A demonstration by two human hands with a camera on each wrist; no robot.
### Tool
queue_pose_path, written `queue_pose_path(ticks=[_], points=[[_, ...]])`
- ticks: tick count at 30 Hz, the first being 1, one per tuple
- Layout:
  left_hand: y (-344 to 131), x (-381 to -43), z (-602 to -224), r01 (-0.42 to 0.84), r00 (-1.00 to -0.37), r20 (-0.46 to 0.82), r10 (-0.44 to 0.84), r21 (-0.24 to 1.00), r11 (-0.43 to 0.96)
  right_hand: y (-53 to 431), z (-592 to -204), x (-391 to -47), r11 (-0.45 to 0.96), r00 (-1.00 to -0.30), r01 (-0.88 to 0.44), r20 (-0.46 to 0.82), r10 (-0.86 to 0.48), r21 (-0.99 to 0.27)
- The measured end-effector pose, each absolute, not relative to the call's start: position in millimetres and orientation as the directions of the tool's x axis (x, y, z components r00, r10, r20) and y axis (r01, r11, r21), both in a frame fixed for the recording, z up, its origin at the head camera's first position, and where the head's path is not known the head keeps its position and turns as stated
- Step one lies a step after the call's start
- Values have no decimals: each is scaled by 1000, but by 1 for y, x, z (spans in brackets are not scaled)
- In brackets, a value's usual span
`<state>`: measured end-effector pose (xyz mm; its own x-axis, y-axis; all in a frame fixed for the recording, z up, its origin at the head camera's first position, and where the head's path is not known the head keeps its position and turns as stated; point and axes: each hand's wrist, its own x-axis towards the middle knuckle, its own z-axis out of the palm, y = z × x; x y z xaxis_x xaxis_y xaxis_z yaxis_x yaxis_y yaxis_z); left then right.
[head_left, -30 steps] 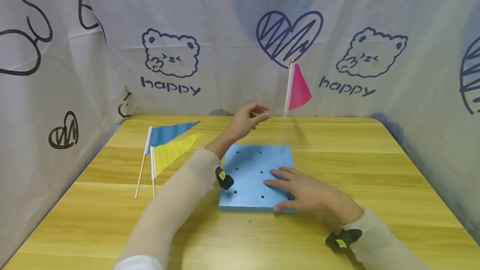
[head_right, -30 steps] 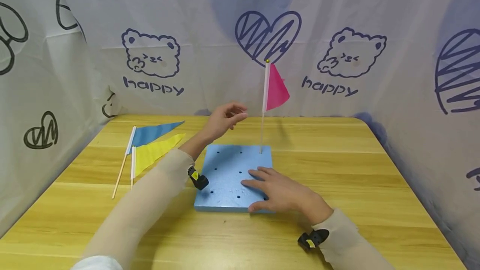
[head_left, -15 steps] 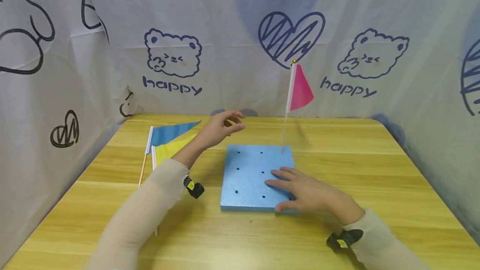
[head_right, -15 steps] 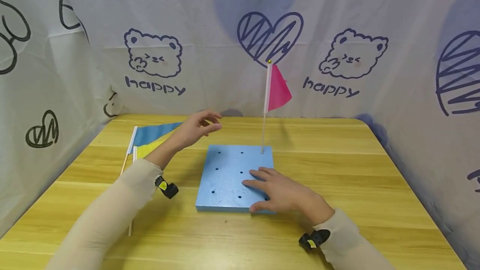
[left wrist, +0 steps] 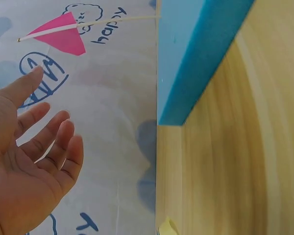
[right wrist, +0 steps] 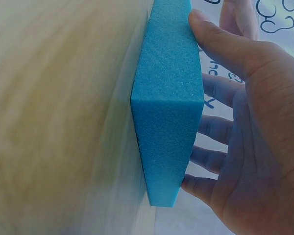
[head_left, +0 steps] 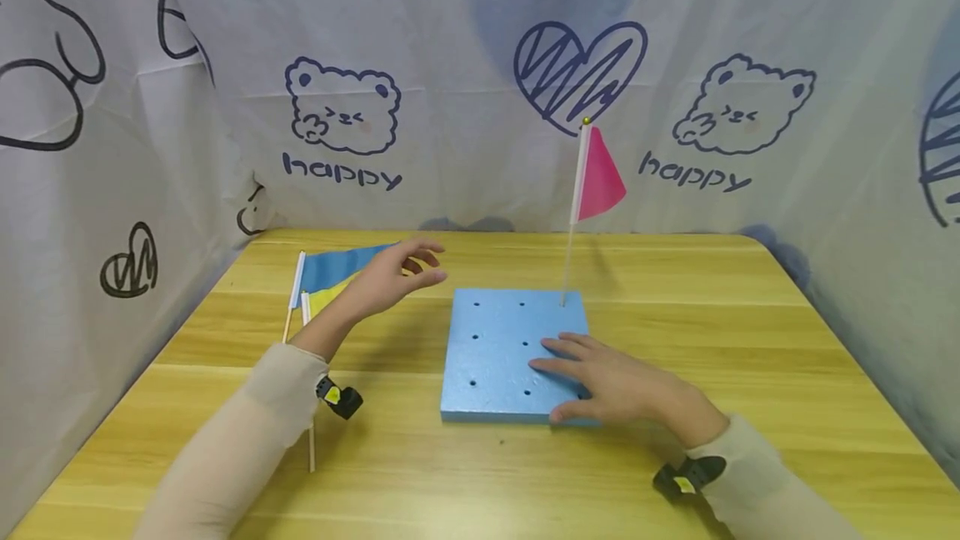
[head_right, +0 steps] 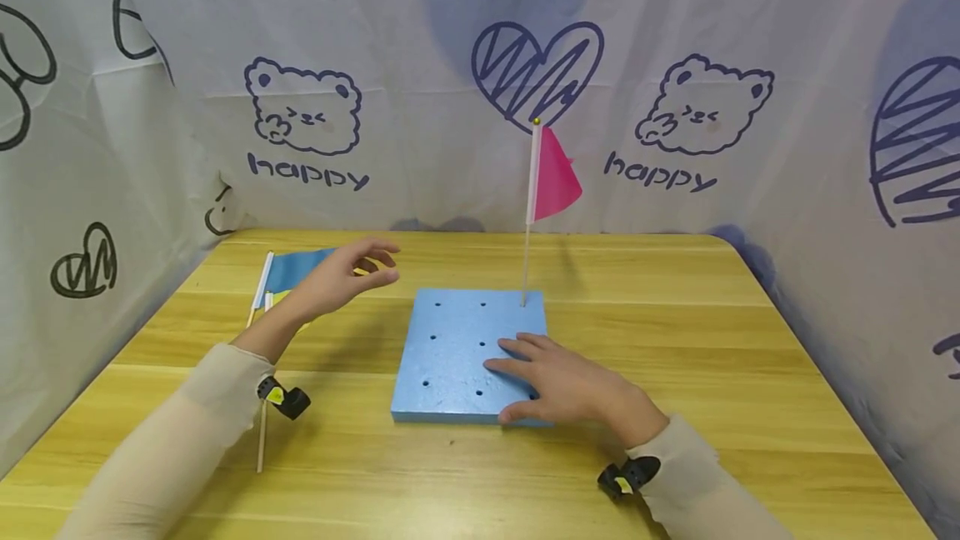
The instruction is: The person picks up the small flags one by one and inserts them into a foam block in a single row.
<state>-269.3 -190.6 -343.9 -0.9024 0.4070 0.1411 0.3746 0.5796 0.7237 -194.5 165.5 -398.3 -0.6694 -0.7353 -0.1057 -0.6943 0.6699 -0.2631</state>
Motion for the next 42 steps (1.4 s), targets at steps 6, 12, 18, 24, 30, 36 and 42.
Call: queue_pose_path(ticks=[6,12,18,24,30,36,42], points=[[-207,-258,-348,356,-909,119,399,717,599,167,-398,-195,661,-663,-703,-93,-742,-262],[-226,-247,-353,332,-919,96,382,711,620,168,-398,-196,658,-658,-708,-100,-747,-257],[-248,-236,-365,312,-930,83,358,695,648,167,-396,-197,645,-647,-716,-95,-757,-267],[-267,-224,-373,288,-941,64,332,667,687,167,-397,-197,650,-649,-712,-104,-754,-268],[-286,-212,-381,280,-942,40,333,641,715,166,-396,-196,646,-645,-714,-105,-757,-270],[-300,-205,-385,289,-935,26,354,638,714,166,-395,-196,653,-652,-707,-108,-751,-273],[-312,-196,-387,263,-941,-5,339,624,736,166,-396,-197,650,-649,-714,-102,-754,-261]])
